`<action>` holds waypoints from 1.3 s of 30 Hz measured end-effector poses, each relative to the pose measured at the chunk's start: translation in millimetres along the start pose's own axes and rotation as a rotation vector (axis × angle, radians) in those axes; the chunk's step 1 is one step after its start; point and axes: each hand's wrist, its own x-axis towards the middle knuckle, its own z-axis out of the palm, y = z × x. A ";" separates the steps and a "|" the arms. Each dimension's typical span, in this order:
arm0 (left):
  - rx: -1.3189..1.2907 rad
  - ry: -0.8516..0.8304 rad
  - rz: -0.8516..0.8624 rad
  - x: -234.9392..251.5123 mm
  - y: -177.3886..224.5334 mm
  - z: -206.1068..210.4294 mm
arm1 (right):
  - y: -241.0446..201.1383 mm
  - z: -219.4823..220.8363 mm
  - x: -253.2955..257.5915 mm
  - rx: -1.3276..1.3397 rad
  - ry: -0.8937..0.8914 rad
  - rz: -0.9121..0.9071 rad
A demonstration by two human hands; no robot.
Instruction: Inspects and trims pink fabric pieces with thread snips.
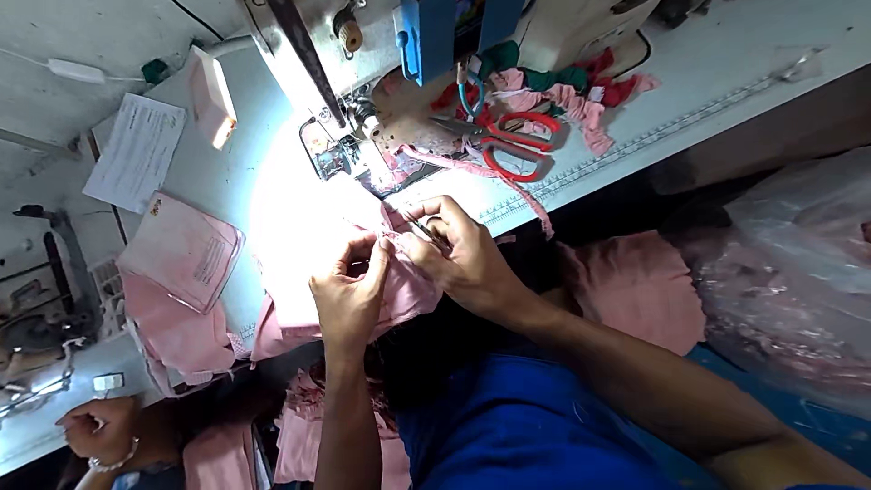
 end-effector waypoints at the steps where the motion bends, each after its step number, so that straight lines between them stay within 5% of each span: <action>1: -0.008 0.005 -0.004 0.3 1.0 0.4 | -3.5 -1.5 -3.9 -0.007 -0.027 -0.022; 21: -0.004 0.035 0.003 0.5 8.6 6.8 | 1.6 5.2 0.8 -0.202 -0.009 0.043; 39: -0.039 0.038 0.012 0.1 6.4 9.0 | 6.5 8.8 5.1 -0.009 -0.008 0.073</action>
